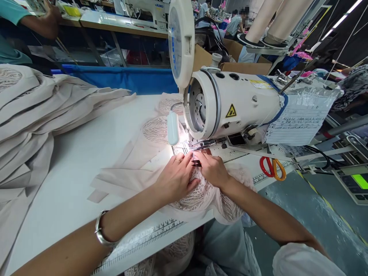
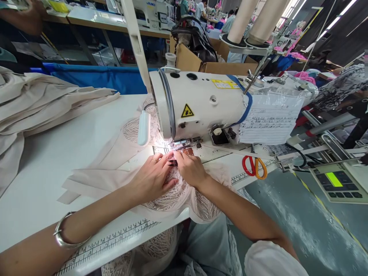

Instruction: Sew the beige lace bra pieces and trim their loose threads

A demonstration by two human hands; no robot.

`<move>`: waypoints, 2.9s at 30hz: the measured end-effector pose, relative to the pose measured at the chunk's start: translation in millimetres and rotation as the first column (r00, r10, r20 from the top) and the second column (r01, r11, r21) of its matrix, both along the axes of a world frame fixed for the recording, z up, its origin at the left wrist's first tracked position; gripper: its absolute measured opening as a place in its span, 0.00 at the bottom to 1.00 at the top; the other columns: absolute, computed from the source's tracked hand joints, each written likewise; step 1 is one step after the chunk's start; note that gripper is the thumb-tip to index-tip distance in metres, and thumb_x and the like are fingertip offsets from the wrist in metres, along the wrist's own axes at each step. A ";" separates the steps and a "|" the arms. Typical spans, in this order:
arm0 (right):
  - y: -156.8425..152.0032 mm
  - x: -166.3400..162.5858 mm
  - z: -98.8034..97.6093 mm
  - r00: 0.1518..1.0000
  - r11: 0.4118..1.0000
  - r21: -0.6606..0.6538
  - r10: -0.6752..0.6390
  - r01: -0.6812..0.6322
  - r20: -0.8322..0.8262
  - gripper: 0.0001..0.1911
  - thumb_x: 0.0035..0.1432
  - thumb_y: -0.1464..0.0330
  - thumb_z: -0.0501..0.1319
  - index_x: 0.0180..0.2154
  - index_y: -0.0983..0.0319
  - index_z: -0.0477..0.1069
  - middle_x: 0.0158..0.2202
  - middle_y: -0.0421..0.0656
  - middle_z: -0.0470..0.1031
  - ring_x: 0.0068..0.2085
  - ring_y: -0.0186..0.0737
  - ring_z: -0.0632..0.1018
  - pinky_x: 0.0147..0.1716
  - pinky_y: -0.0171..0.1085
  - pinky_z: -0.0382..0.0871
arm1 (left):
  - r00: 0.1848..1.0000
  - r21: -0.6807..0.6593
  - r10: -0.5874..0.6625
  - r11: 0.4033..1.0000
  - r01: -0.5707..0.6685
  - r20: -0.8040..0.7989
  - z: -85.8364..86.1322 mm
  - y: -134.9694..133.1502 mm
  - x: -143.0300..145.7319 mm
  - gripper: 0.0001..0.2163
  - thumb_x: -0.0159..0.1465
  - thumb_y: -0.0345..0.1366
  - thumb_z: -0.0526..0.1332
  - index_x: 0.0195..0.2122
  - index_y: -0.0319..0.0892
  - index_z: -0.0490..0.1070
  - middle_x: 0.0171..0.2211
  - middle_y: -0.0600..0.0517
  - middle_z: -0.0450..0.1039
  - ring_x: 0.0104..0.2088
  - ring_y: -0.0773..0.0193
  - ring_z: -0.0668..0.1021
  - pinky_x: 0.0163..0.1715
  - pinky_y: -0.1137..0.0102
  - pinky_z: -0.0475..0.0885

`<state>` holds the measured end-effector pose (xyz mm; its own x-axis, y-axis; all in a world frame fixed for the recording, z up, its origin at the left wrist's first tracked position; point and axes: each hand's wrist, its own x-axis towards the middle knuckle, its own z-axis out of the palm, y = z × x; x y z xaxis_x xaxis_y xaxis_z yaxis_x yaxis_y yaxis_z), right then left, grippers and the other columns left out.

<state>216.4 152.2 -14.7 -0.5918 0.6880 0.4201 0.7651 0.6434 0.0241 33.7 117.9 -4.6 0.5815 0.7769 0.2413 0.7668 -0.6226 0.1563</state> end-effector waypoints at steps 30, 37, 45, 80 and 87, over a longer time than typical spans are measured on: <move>-2.1 -6.6 11.7 0.987 0.949 -0.288 -0.095 0.129 0.127 0.23 0.64 0.76 0.53 0.59 0.65 0.70 0.42 0.51 0.80 0.37 0.44 0.81 0.37 0.37 0.73 | 0.998 0.027 0.053 0.998 -0.052 -0.040 -3.5 -0.2 -5.6 0.28 0.68 0.50 0.54 0.60 0.31 0.65 0.64 0.35 0.65 0.60 0.39 0.68 0.57 0.45 0.60; -0.2 -6.8 12.3 0.985 0.940 -0.312 -0.100 0.139 0.137 0.23 0.63 0.76 0.53 0.59 0.65 0.70 0.41 0.50 0.81 0.38 0.44 0.80 0.38 0.37 0.72 | 0.996 0.051 0.065 0.997 -0.062 -0.068 -2.3 -1.5 -4.1 0.28 0.69 0.50 0.52 0.60 0.31 0.66 0.64 0.34 0.65 0.61 0.39 0.69 0.58 0.43 0.58; 2.1 -8.4 16.0 0.981 0.925 -0.334 -0.149 0.182 0.120 0.16 0.63 0.76 0.54 0.50 0.66 0.72 0.36 0.48 0.81 0.35 0.44 0.80 0.34 0.36 0.68 | 0.995 0.116 0.058 0.992 -0.049 -0.081 -5.5 1.1 -6.3 0.30 0.71 0.51 0.50 0.61 0.28 0.65 0.63 0.32 0.66 0.62 0.39 0.69 0.58 0.44 0.61; -9.4 3.2 31.6 0.984 0.953 -0.268 -0.162 0.139 -0.067 0.11 0.64 0.76 0.56 0.39 0.58 0.74 0.41 0.41 0.76 0.38 0.39 0.75 0.31 0.35 0.61 | 0.986 0.074 -0.163 0.984 0.161 0.024 5.2 19.8 -24.5 0.10 0.69 0.37 0.57 0.43 0.37 0.73 0.49 0.38 0.74 0.56 0.44 0.71 0.53 0.50 0.68; -48.4 25.9 13.8 0.991 0.972 -0.206 -0.123 0.111 -0.045 0.15 0.68 0.63 0.56 0.28 0.61 0.69 0.33 0.42 0.71 0.30 0.36 0.71 0.27 0.35 0.58 | 0.968 0.042 -0.250 0.967 0.250 -0.011 8.2 14.0 -23.3 0.10 0.71 0.35 0.54 0.48 0.40 0.72 0.48 0.42 0.75 0.50 0.52 0.75 0.47 0.58 0.71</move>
